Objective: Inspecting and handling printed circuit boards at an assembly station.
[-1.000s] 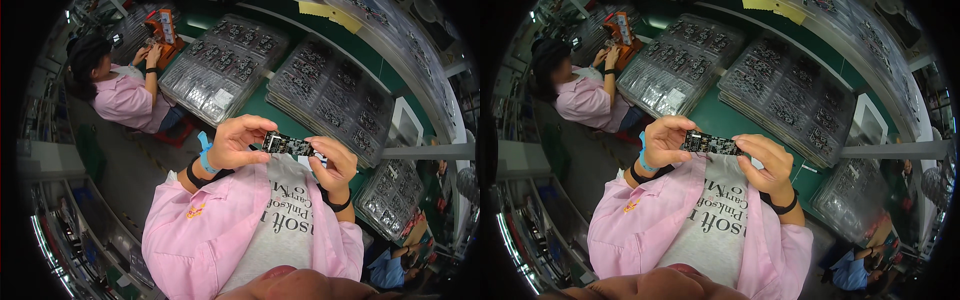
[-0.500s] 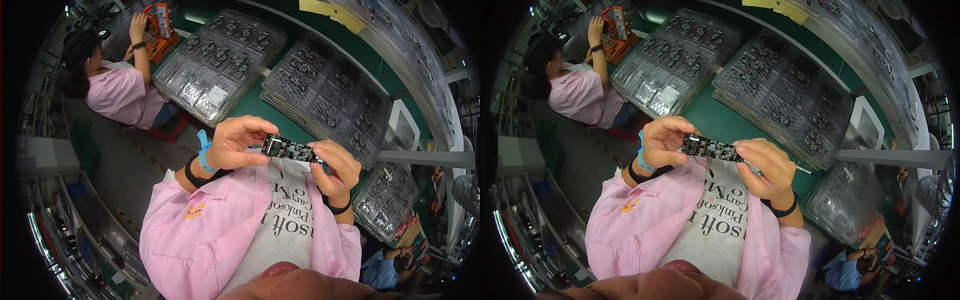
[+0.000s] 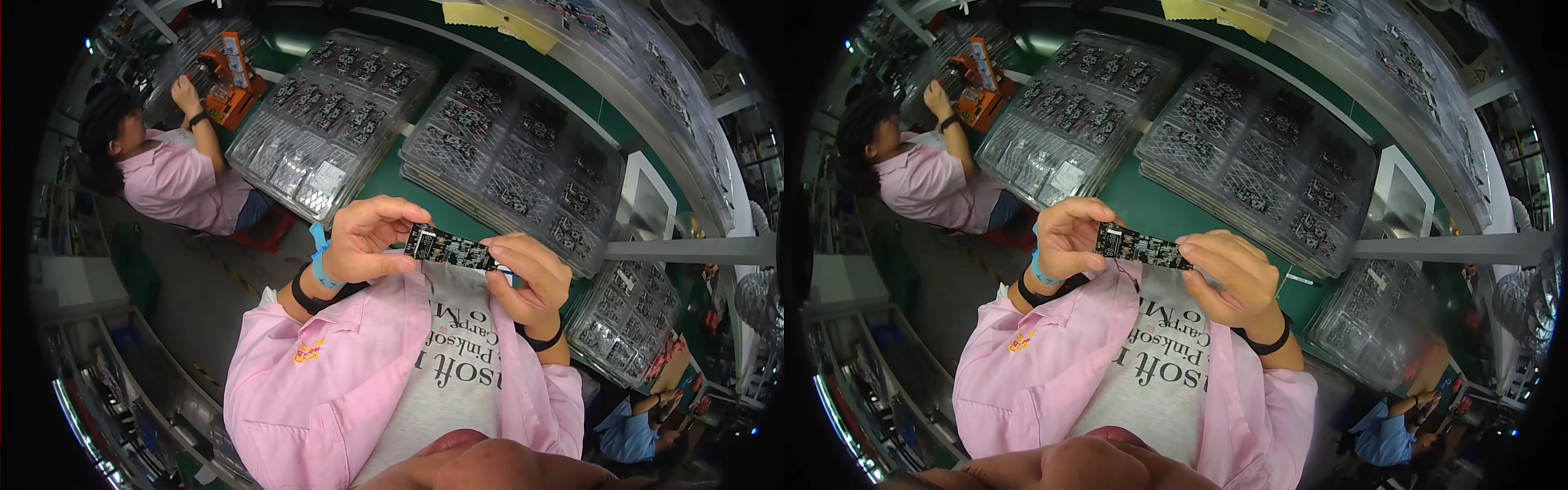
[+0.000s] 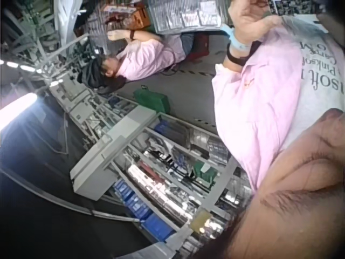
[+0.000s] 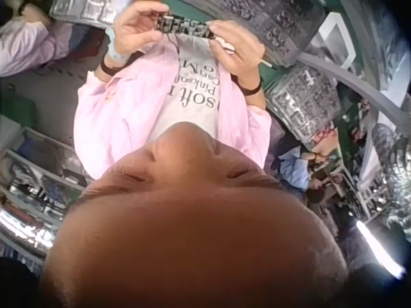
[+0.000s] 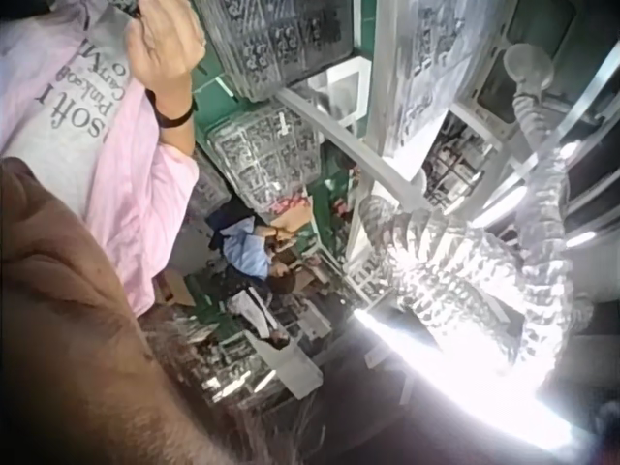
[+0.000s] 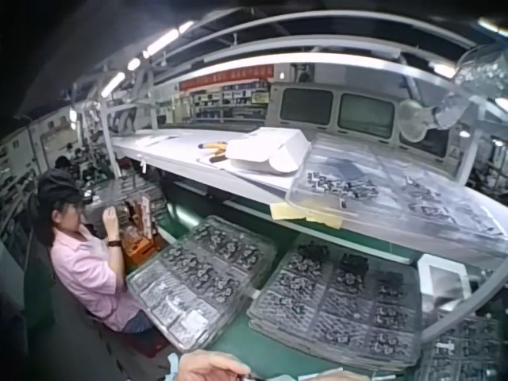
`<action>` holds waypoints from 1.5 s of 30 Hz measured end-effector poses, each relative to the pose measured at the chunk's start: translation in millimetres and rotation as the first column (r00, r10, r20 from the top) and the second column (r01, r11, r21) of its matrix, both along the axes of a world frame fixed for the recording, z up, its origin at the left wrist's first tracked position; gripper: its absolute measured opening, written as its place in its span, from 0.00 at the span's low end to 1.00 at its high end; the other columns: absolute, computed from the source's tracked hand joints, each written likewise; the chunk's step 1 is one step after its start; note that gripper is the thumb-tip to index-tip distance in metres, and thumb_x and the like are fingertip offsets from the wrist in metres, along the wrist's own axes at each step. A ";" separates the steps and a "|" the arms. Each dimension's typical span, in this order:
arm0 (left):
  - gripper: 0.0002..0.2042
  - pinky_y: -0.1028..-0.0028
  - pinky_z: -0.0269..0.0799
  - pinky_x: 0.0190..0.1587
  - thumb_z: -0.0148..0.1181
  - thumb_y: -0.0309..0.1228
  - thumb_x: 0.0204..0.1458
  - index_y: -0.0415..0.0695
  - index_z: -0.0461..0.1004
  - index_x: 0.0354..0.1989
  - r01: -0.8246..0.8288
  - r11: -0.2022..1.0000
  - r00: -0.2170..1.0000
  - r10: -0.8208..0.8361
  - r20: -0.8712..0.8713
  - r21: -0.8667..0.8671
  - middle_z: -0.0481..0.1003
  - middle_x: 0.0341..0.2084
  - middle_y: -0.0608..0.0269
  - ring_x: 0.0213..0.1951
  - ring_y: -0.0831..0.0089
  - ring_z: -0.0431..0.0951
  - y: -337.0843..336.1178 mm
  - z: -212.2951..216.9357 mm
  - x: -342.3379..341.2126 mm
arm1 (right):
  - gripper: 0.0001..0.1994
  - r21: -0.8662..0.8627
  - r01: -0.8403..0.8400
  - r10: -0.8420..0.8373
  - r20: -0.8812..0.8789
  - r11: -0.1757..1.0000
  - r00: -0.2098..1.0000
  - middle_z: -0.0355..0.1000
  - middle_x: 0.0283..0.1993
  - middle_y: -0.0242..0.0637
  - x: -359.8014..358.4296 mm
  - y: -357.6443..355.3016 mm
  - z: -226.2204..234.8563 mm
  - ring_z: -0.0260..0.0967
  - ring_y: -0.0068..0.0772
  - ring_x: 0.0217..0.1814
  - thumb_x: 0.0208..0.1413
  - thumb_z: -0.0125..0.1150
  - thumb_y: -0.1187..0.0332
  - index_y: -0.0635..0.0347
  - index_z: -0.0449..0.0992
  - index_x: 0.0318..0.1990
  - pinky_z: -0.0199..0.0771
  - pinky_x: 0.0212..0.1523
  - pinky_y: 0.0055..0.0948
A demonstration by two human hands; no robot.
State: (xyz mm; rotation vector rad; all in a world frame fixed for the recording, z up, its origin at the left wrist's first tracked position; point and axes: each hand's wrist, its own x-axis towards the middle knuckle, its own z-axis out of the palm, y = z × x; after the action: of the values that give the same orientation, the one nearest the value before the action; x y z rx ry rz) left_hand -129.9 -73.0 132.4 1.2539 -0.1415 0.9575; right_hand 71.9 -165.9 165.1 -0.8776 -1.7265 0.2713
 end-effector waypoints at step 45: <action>0.18 0.74 0.66 0.44 0.52 0.22 0.45 0.35 0.62 0.47 -0.162 0.957 0.528 0.292 -0.798 0.242 0.70 0.37 0.55 0.41 0.70 0.71 55.4 -81.7 27.7 | 0.13 -0.178 0.669 -0.485 0.560 0.721 0.672 0.66 0.33 0.44 174.5 46.9 -189.7 0.62 0.45 0.36 0.39 0.53 0.77 0.63 0.71 0.37 0.62 0.39 0.38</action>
State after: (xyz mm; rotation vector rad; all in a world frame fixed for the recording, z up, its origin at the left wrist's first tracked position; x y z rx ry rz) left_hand -102.2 -17.6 50.7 1.7754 0.7518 0.4699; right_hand 246.4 -119.1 -24.6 -1.8760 -1.7377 -0.0829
